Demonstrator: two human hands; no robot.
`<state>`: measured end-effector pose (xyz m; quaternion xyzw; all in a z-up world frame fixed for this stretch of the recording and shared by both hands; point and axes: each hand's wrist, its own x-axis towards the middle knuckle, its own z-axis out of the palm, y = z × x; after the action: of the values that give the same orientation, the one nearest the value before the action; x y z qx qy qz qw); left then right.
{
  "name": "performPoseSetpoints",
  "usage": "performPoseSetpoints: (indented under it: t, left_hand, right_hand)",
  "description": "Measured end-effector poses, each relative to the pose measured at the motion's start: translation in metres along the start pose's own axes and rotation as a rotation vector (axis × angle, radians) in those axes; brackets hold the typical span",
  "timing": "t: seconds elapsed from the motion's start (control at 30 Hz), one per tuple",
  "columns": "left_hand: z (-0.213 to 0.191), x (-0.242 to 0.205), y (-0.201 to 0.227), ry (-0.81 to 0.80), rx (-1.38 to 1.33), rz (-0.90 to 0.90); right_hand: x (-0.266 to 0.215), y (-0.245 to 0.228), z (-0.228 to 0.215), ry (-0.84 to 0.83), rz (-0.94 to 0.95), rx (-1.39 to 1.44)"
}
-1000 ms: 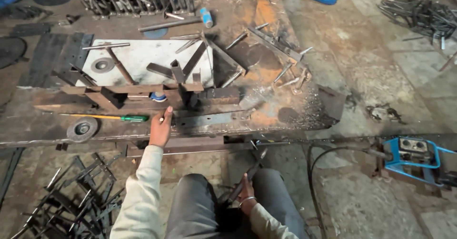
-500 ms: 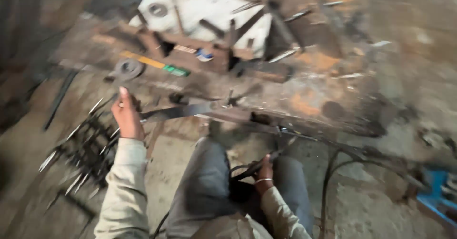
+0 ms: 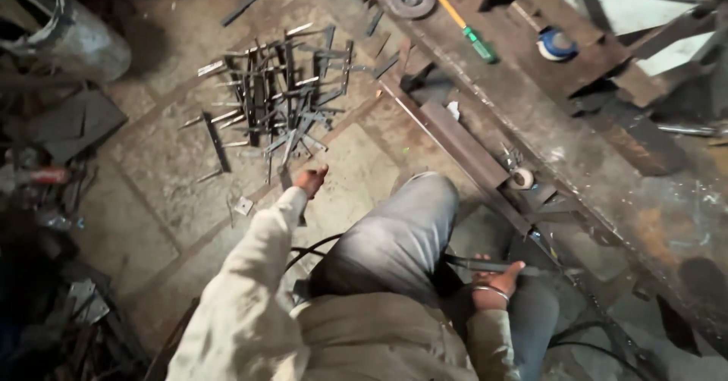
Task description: Welding small metal strips together to form a frame on a workbench.
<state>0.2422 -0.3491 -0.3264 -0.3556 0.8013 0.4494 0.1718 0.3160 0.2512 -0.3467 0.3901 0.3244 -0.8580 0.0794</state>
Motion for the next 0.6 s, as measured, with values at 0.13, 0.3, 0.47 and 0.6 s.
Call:
performPoseSetpoints:
  t: [0.13,0.3,0.47,0.6]
  left_hand:
    - [0.020,0.029,-0.090,0.044,-0.208,-0.229]
    - [0.008,0.018,-0.118,0.201,-0.305,-0.310]
    - [-0.015,0.022,-0.116,0.379,-0.423,-0.352]
    - [-0.037,0.033,-0.078,0.593,-0.182,-0.014]
  right_hand:
    - [0.014,-0.001,-0.020,0.021,-0.010,0.005]
    - [0.016,-0.002,-0.023,0.000,-0.018,0.121]
    - [0.030,-0.003,-0.021,0.018,-0.026,-0.009]
    - [0.040,-0.001,-0.042,-0.014,-0.018,-0.055]
